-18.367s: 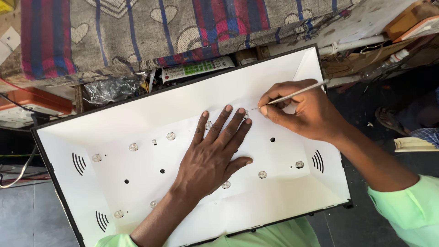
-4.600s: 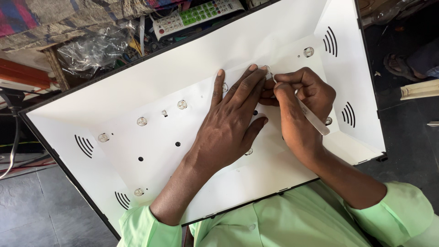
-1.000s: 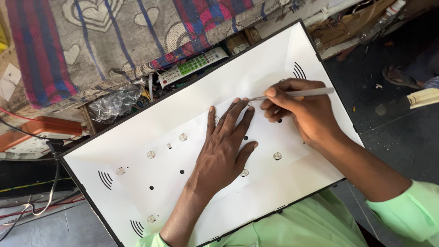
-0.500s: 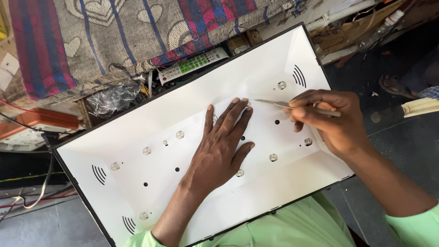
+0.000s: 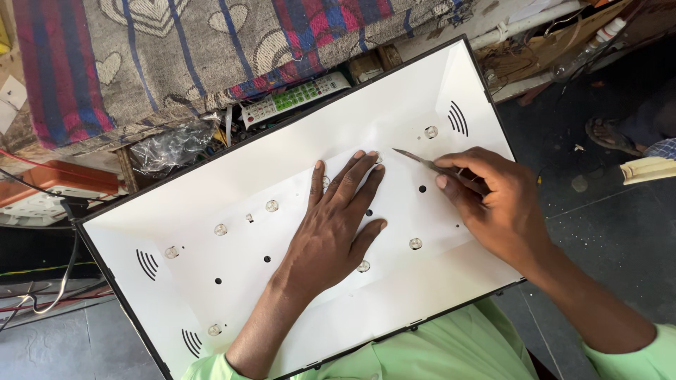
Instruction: The person uses a small metal tool to carefully insert and secure multiple small light bulbs into pre-drilled holes on the interior surface of a white rectangular box. The person works methodically from one side to the other, ensuring each bulb is seated correctly.
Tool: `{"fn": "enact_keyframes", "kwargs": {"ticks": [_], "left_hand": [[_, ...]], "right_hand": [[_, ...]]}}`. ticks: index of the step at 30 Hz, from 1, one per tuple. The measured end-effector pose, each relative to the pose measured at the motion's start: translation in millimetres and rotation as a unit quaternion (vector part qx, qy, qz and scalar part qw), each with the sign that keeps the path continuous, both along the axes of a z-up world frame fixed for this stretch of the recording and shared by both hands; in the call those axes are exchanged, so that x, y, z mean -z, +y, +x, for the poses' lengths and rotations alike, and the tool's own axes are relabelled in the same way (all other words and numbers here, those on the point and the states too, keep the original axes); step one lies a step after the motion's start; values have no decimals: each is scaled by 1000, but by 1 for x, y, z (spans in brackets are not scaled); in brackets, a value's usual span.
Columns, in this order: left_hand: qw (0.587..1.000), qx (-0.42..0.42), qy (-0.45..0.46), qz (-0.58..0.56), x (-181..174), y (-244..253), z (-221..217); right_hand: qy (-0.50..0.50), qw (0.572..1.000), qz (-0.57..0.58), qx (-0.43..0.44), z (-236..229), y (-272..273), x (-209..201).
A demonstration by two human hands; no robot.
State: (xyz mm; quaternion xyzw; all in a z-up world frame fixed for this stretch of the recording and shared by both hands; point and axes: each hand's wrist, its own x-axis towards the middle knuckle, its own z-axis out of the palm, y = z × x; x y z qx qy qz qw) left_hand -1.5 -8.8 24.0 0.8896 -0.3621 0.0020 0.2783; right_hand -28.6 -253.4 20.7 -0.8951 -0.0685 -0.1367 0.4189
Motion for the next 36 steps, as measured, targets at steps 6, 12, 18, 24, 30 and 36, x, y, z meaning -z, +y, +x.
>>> {"fn": "enact_keyframes", "kwargs": {"ticks": [6,12,18,24,30,36], "left_hand": [[1000,1,0,2,1,0,0],[1000,3,0,-5,2,1,0],[1000,4,-1,-3,1,1,0],[1000,3,-1,1,2,1,0],[1000,3,-4,-4,3,0,0],[1000,3,-7,-5,4,1,0]], "right_hand": [[-32,998,-49,-1,0,10,7],[-37,997,-63,-9,-1,13,10],[-43,997,-60,-11,0,14,11],[-59,995,-77,-19,3,14,14],[-78,991,-102,-39,9,12,14],[-25,997,-67,-37,16,9,10]]}}
